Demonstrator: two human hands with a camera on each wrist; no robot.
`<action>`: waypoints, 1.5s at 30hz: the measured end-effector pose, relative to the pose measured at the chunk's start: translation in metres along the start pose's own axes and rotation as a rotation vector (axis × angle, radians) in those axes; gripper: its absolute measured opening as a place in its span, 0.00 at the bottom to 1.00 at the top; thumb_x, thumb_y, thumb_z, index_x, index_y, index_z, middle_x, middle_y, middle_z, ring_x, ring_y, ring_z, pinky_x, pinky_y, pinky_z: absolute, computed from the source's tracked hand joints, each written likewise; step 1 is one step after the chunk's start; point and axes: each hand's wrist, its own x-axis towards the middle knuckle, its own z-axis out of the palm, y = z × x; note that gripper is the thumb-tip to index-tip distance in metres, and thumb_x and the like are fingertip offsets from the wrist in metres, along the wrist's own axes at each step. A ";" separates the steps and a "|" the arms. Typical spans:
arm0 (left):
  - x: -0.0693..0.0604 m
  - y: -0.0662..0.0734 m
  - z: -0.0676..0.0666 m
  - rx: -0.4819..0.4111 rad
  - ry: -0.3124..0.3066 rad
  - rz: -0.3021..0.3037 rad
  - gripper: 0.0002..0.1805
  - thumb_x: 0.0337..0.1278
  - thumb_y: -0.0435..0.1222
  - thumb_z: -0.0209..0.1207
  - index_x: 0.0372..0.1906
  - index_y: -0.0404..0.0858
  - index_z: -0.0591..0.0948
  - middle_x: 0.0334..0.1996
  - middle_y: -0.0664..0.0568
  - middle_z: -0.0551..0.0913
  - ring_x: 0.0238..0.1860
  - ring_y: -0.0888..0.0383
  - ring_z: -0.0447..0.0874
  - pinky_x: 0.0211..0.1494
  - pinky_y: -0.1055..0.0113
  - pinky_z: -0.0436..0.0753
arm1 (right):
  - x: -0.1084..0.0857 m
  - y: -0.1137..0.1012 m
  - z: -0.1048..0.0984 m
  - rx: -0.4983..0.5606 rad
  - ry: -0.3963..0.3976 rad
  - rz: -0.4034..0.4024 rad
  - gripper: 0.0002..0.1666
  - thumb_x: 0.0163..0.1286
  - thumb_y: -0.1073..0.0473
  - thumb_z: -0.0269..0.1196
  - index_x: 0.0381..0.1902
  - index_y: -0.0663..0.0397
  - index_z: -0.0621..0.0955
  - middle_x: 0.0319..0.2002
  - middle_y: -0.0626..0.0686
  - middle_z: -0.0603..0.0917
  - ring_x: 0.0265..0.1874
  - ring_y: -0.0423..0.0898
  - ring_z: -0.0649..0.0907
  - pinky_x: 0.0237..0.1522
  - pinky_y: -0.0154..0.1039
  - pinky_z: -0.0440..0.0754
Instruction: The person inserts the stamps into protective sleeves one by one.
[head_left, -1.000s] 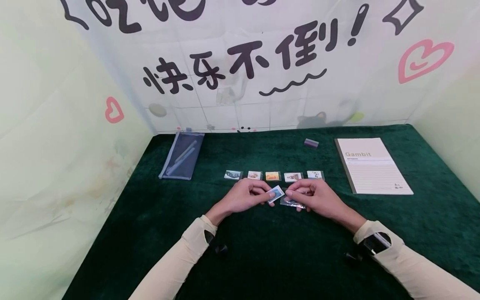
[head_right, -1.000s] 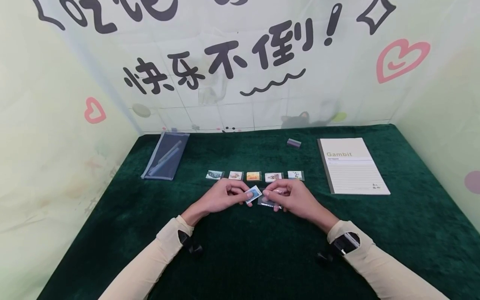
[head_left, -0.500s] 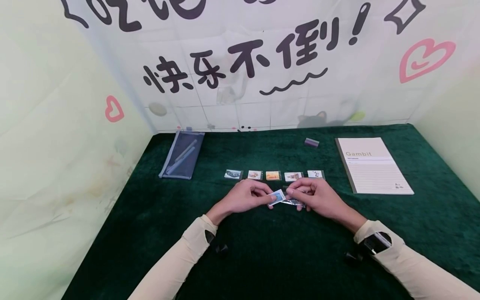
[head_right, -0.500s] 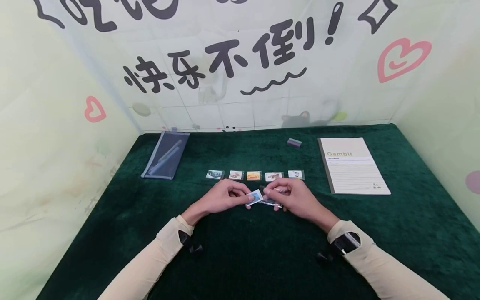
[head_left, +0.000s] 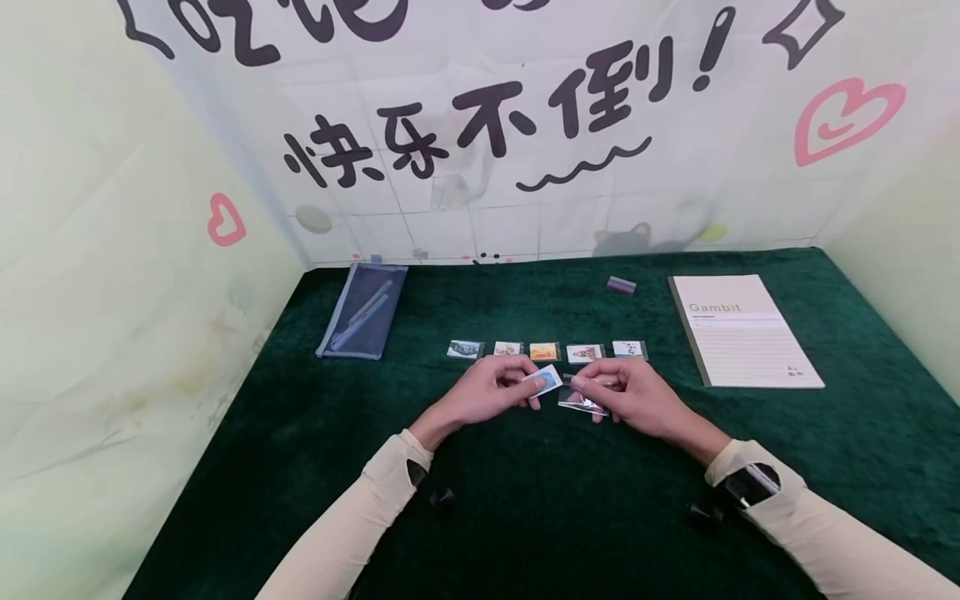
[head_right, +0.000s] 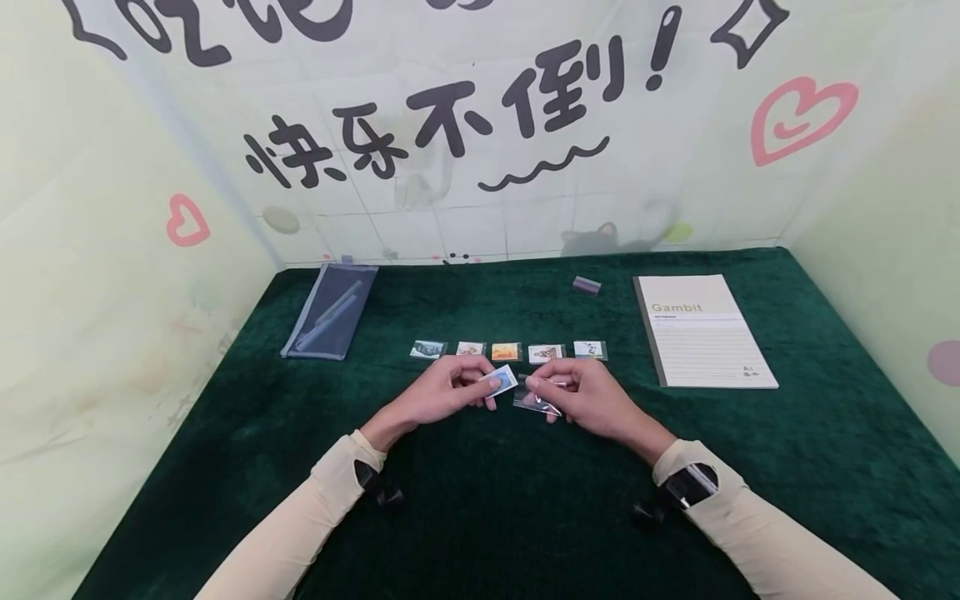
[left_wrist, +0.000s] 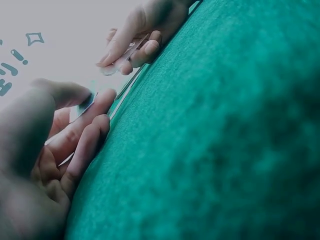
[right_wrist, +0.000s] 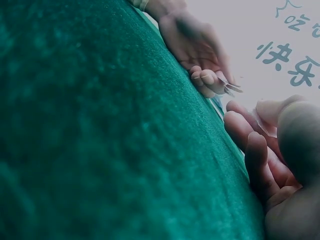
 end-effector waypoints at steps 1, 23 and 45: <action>0.000 -0.001 0.000 -0.013 0.003 -0.007 0.13 0.80 0.54 0.60 0.51 0.51 0.86 0.38 0.55 0.93 0.42 0.54 0.90 0.48 0.62 0.84 | 0.000 0.000 0.000 -0.003 -0.002 0.001 0.15 0.84 0.45 0.62 0.54 0.47 0.87 0.40 0.49 0.95 0.27 0.50 0.90 0.27 0.38 0.85; -0.002 -0.001 -0.001 0.048 -0.030 0.012 0.15 0.80 0.54 0.61 0.51 0.50 0.88 0.38 0.57 0.95 0.30 0.59 0.76 0.43 0.66 0.73 | 0.001 -0.005 0.002 -0.040 -0.032 0.000 0.15 0.84 0.45 0.61 0.50 0.45 0.88 0.35 0.50 0.94 0.27 0.50 0.88 0.27 0.37 0.83; -0.002 -0.001 -0.002 0.104 -0.070 0.025 0.10 0.76 0.55 0.64 0.46 0.57 0.90 0.34 0.63 0.94 0.24 0.58 0.71 0.36 0.65 0.71 | 0.001 -0.002 0.001 0.001 -0.051 -0.043 0.12 0.83 0.48 0.63 0.50 0.47 0.87 0.38 0.49 0.95 0.29 0.51 0.89 0.28 0.39 0.84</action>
